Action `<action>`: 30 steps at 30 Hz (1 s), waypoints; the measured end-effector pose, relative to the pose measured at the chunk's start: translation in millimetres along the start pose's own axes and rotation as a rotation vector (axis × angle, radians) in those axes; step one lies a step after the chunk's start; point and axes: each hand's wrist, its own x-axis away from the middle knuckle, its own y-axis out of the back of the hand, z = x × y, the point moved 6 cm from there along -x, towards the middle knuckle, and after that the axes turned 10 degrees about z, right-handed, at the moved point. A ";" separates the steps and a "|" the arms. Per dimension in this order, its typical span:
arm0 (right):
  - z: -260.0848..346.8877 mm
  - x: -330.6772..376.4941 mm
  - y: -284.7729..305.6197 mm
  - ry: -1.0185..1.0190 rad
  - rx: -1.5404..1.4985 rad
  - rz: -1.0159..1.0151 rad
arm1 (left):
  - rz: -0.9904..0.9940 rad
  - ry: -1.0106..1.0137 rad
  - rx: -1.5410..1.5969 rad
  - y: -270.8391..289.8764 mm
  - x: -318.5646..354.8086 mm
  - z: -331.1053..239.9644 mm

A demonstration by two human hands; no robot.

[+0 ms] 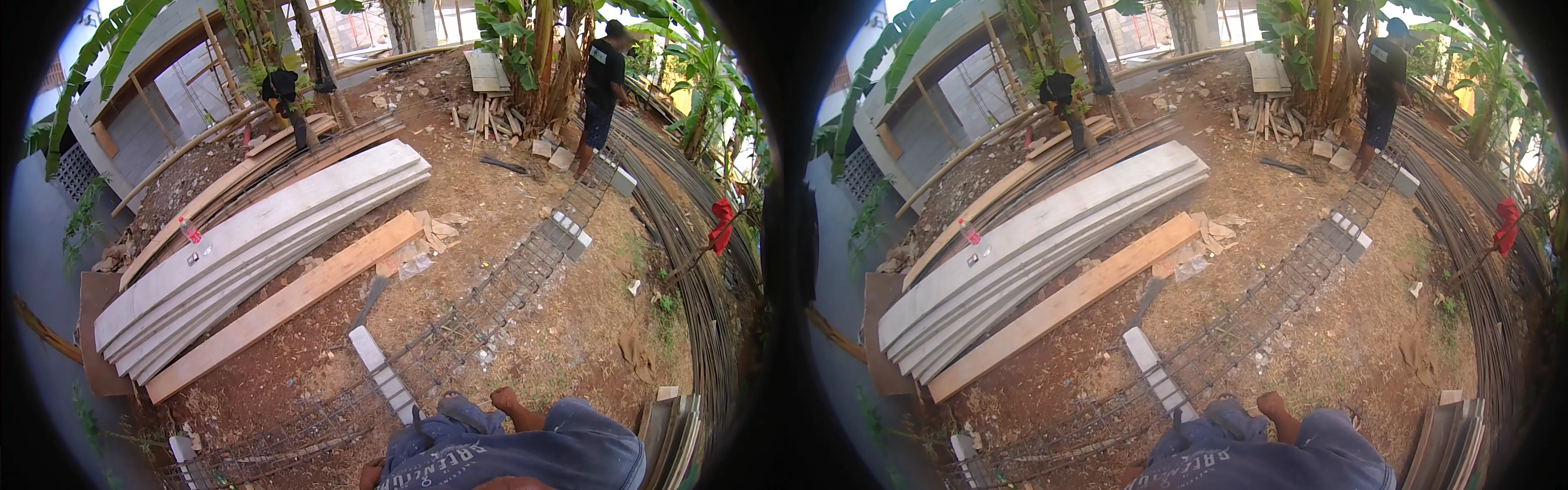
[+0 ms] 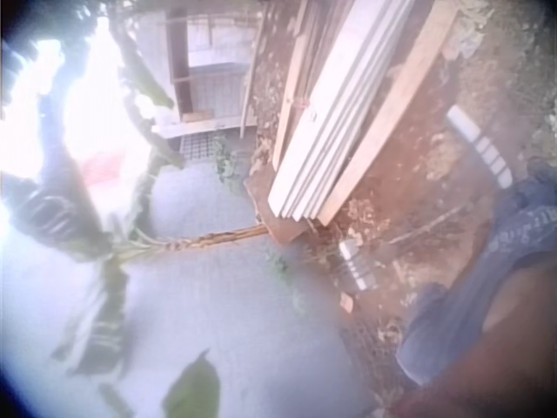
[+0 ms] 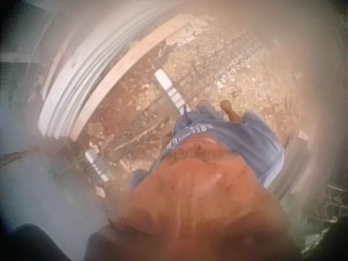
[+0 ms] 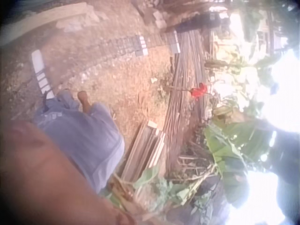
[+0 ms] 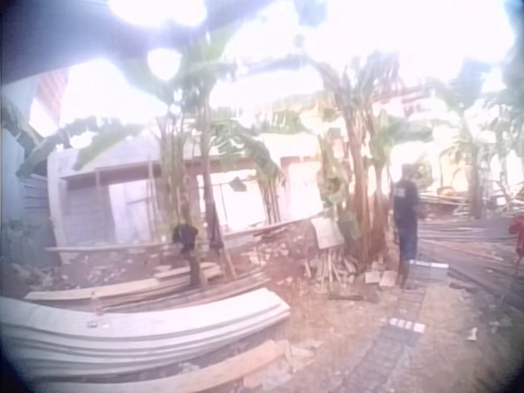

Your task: The person uses pliers to twist wire ties around the intersections of a rebar mesh grid laid on the ground. They move along the grid, securing multiple joints one by one, while another worker is visible nearby.

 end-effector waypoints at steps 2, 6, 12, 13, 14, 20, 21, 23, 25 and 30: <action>-1.4 -3.1 2.0 -0.050 -0.105 0.007 | 0.058 0.025 0.056 -8.0 16.5 -10.6; -20.2 -6.5 8.7 -0.064 -0.162 -0.022 | 0.145 0.064 0.104 -23.6 31.1 -30.5; 10.8 -1.0 27.7 -0.202 -0.433 -0.001 | 0.148 0.129 0.212 -26.5 59.4 -26.6; 12.8 -0.1 30.7 -0.198 -0.450 0.005 | 0.153 0.135 0.226 -28.1 62.4 -28.0; 18.4 -2.4 32.3 -0.114 -0.355 0.010 | 0.154 0.147 0.241 -29.9 66.3 -28.5; 26.8 -17.6 27.5 0.327 0.580 0.072 | 0.179 0.187 0.333 -45.2 83.3 -40.1; 32.2 -16.7 26.6 0.325 0.615 0.112 | 0.167 0.195 0.359 -46.2 88.4 -38.7; 38.3 -21.7 26.3 0.357 0.657 0.158 | 0.156 0.187 0.382 -50.0 99.1 -41.7; 35.5 -26.9 20.7 0.428 0.669 0.175 | 0.162 0.126 0.381 -55.2 94.5 -32.8; 2.2 -80.7 22.3 0.261 0.016 0.161 | 0.150 -0.104 0.245 -63.5 77.0 -21.8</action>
